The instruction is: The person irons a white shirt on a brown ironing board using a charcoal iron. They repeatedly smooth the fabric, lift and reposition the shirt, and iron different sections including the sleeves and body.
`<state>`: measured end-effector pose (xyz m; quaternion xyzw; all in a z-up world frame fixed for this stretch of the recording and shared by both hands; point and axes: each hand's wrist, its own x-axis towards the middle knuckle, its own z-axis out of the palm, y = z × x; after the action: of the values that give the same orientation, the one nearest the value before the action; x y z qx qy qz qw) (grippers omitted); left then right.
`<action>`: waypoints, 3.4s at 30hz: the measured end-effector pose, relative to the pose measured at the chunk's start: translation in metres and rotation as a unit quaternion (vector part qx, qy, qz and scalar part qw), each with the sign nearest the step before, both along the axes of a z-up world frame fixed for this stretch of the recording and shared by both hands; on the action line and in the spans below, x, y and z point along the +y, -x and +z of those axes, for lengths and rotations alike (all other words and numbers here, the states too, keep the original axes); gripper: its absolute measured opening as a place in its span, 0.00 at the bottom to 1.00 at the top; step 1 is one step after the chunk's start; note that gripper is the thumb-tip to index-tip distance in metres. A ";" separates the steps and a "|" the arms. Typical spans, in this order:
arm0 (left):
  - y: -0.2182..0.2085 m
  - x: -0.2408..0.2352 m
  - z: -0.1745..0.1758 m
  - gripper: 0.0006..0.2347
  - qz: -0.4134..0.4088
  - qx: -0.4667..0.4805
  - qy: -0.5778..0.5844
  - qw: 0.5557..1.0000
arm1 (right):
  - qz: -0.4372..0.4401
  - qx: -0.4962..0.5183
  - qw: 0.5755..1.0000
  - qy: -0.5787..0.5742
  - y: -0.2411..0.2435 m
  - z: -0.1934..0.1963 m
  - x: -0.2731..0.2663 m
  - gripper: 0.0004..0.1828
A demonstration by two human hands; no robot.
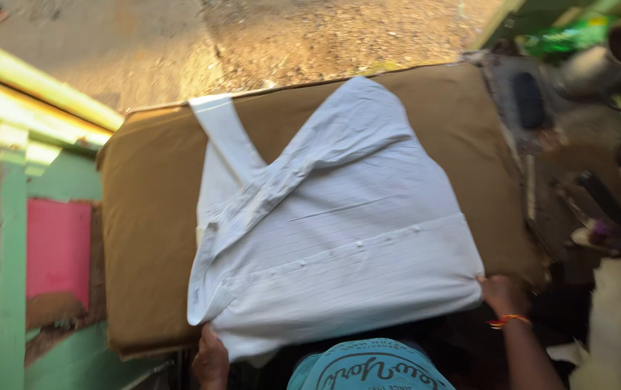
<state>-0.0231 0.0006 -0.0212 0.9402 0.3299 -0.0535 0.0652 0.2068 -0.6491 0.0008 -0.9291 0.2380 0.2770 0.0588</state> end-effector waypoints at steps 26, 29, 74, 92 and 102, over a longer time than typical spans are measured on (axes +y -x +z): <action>-0.121 0.039 -0.038 0.38 0.102 -0.124 0.424 0.891 | 0.688 -0.332 0.589 -0.264 -0.065 0.031 0.563 0.08; -0.124 0.030 -0.068 0.28 0.154 -0.139 0.369 0.906 | 0.663 -0.329 0.568 -0.360 -0.003 0.026 0.538 0.07; -0.111 -0.011 0.003 0.31 0.188 -0.042 0.211 0.958 | -0.036 -0.299 0.930 -0.210 -0.120 0.035 0.080 0.18; -0.107 -0.016 0.017 0.11 -0.028 0.032 -0.002 0.999 | 0.085 -0.128 0.988 0.029 -0.137 -0.024 0.010 0.34; -0.351 -0.052 0.010 0.09 -0.343 -0.307 0.196 0.866 | -0.057 -0.250 0.870 -0.420 -0.321 -0.093 0.096 0.11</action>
<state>0.3279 -0.0510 -0.0116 0.9309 -0.0675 0.1557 0.3236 0.5276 -0.5526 -0.0925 -0.8397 0.1285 0.1057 0.5169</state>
